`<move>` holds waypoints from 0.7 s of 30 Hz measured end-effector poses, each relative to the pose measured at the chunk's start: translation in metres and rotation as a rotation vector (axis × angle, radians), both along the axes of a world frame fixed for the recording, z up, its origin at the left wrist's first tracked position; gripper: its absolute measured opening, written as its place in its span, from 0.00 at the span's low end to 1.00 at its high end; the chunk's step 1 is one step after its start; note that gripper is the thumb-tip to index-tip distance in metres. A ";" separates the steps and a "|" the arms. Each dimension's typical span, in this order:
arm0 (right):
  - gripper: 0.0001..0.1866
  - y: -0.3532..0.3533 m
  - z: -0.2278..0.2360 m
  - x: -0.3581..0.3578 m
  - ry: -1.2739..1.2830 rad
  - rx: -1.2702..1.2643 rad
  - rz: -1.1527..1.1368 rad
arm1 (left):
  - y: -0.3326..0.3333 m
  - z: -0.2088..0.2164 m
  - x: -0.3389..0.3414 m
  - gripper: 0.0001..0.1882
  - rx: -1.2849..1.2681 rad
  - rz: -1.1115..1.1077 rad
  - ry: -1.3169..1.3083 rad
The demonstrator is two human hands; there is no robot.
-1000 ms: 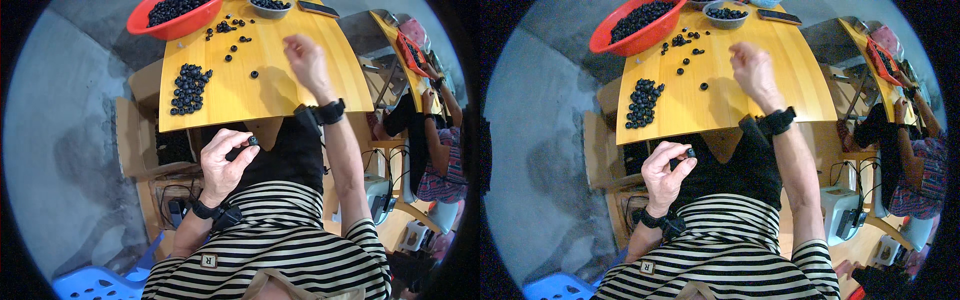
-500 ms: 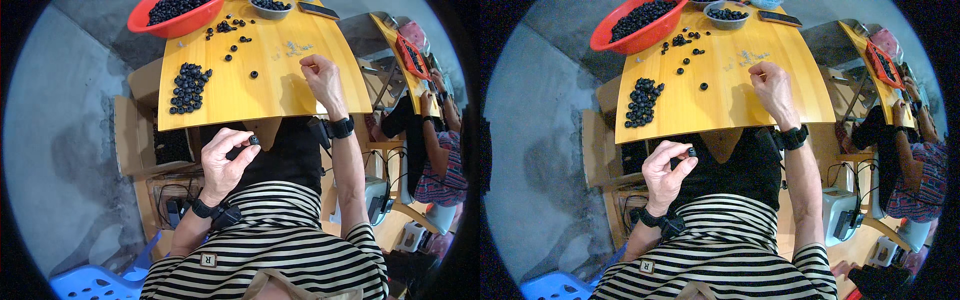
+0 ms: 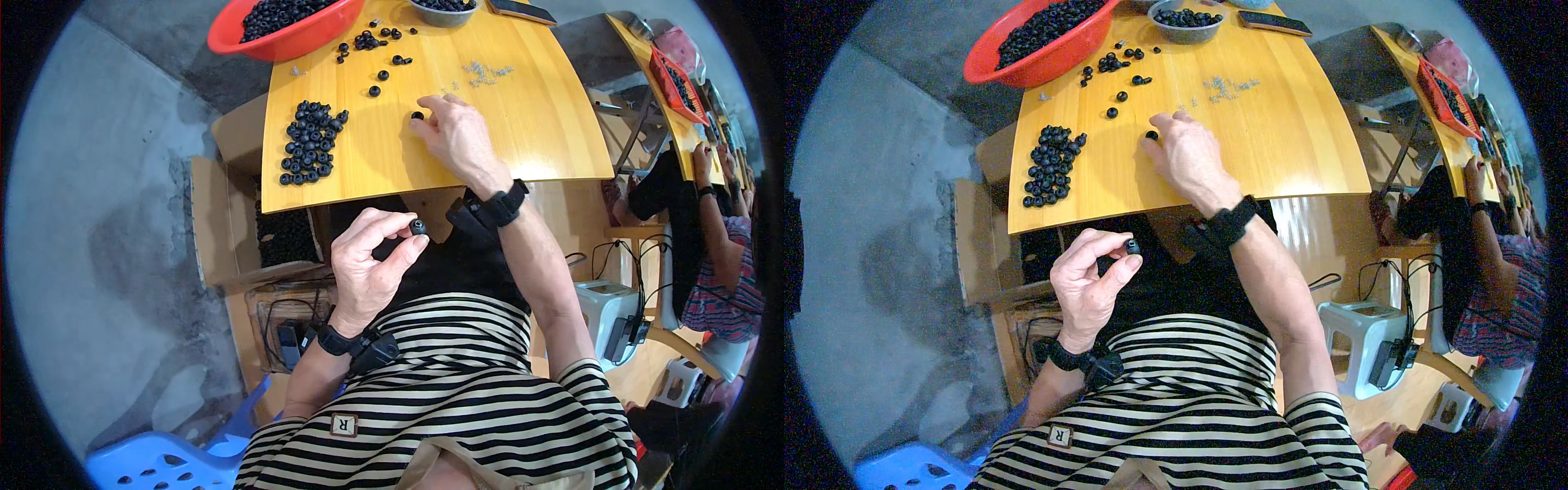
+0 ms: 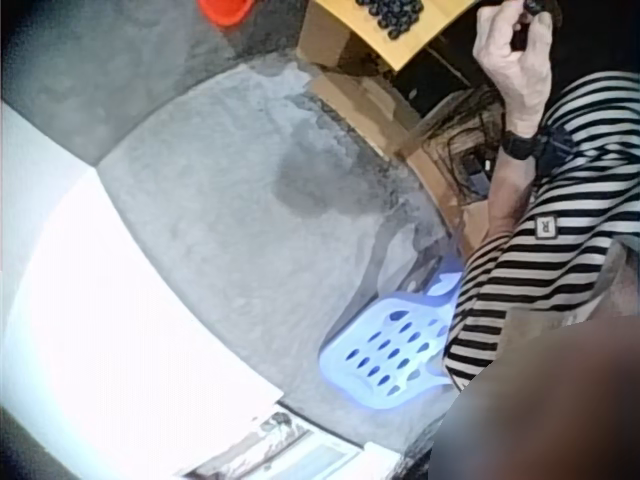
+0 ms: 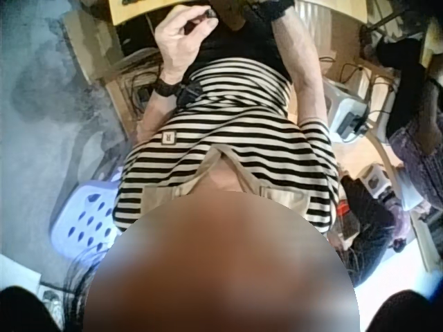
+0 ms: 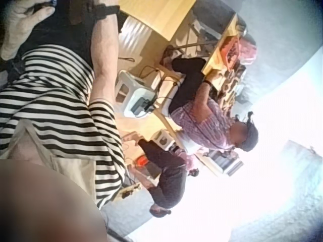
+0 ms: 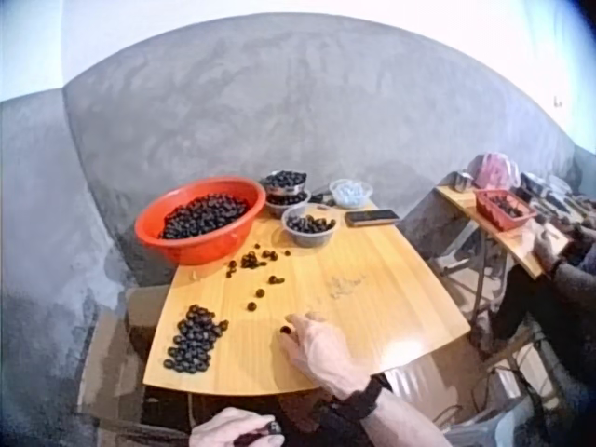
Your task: The person assembles components by hand by picking up a black plastic piece and a small metal insert, fitting the insert into the piece, and placing the assembled unit onto the table.
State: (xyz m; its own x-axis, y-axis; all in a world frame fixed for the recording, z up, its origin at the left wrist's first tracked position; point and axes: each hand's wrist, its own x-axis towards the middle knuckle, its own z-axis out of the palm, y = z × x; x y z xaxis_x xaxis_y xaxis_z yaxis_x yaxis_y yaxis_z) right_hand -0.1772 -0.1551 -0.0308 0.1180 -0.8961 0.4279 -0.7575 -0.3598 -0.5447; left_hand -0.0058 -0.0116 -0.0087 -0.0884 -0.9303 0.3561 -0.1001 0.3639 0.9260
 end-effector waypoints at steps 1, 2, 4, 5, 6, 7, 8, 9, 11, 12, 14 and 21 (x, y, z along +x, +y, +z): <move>0.14 -0.001 0.000 0.003 -0.001 0.001 -0.002 | 0.000 0.000 0.000 0.15 0.001 -0.002 -0.001; 0.14 -0.004 -0.001 0.005 0.091 0.044 -0.026 | -0.001 0.000 0.000 0.15 0.001 -0.002 -0.005; 0.15 -0.008 -0.005 0.004 0.182 0.089 -0.054 | -0.002 0.001 0.000 0.15 0.002 -0.006 -0.011; 0.14 -0.009 -0.007 0.004 0.137 0.029 -0.034 | -0.002 0.000 0.000 0.15 -0.004 -0.006 -0.009; 0.14 -0.008 -0.009 0.003 0.092 -0.030 -0.015 | -0.003 0.000 0.000 0.15 -0.011 -0.007 -0.006; 0.14 -0.004 -0.011 -0.003 0.090 -0.027 -0.014 | -0.003 0.001 0.001 0.15 -0.009 -0.007 -0.008; 0.13 0.008 0.000 -0.005 -0.173 0.124 0.053 | -0.002 0.002 0.002 0.15 -0.012 -0.003 -0.013; 0.12 0.020 0.011 -0.009 -0.435 0.276 0.116 | -0.001 0.002 0.002 0.15 -0.015 -0.004 -0.015; 0.11 0.028 0.015 -0.017 -0.393 0.233 0.052 | -0.001 0.000 0.000 0.15 0.007 -0.017 -0.010; 0.11 0.026 0.011 -0.022 -0.288 0.178 0.015 | -0.002 -0.002 -0.002 0.15 0.026 -0.033 -0.006; 0.11 0.020 0.004 -0.024 -0.185 0.116 -0.029 | -0.001 -0.001 -0.007 0.15 0.038 -0.051 -0.025; 0.11 -0.008 -0.005 0.000 -0.086 0.007 -0.001 | 0.001 0.004 -0.002 0.15 0.035 -0.004 -0.062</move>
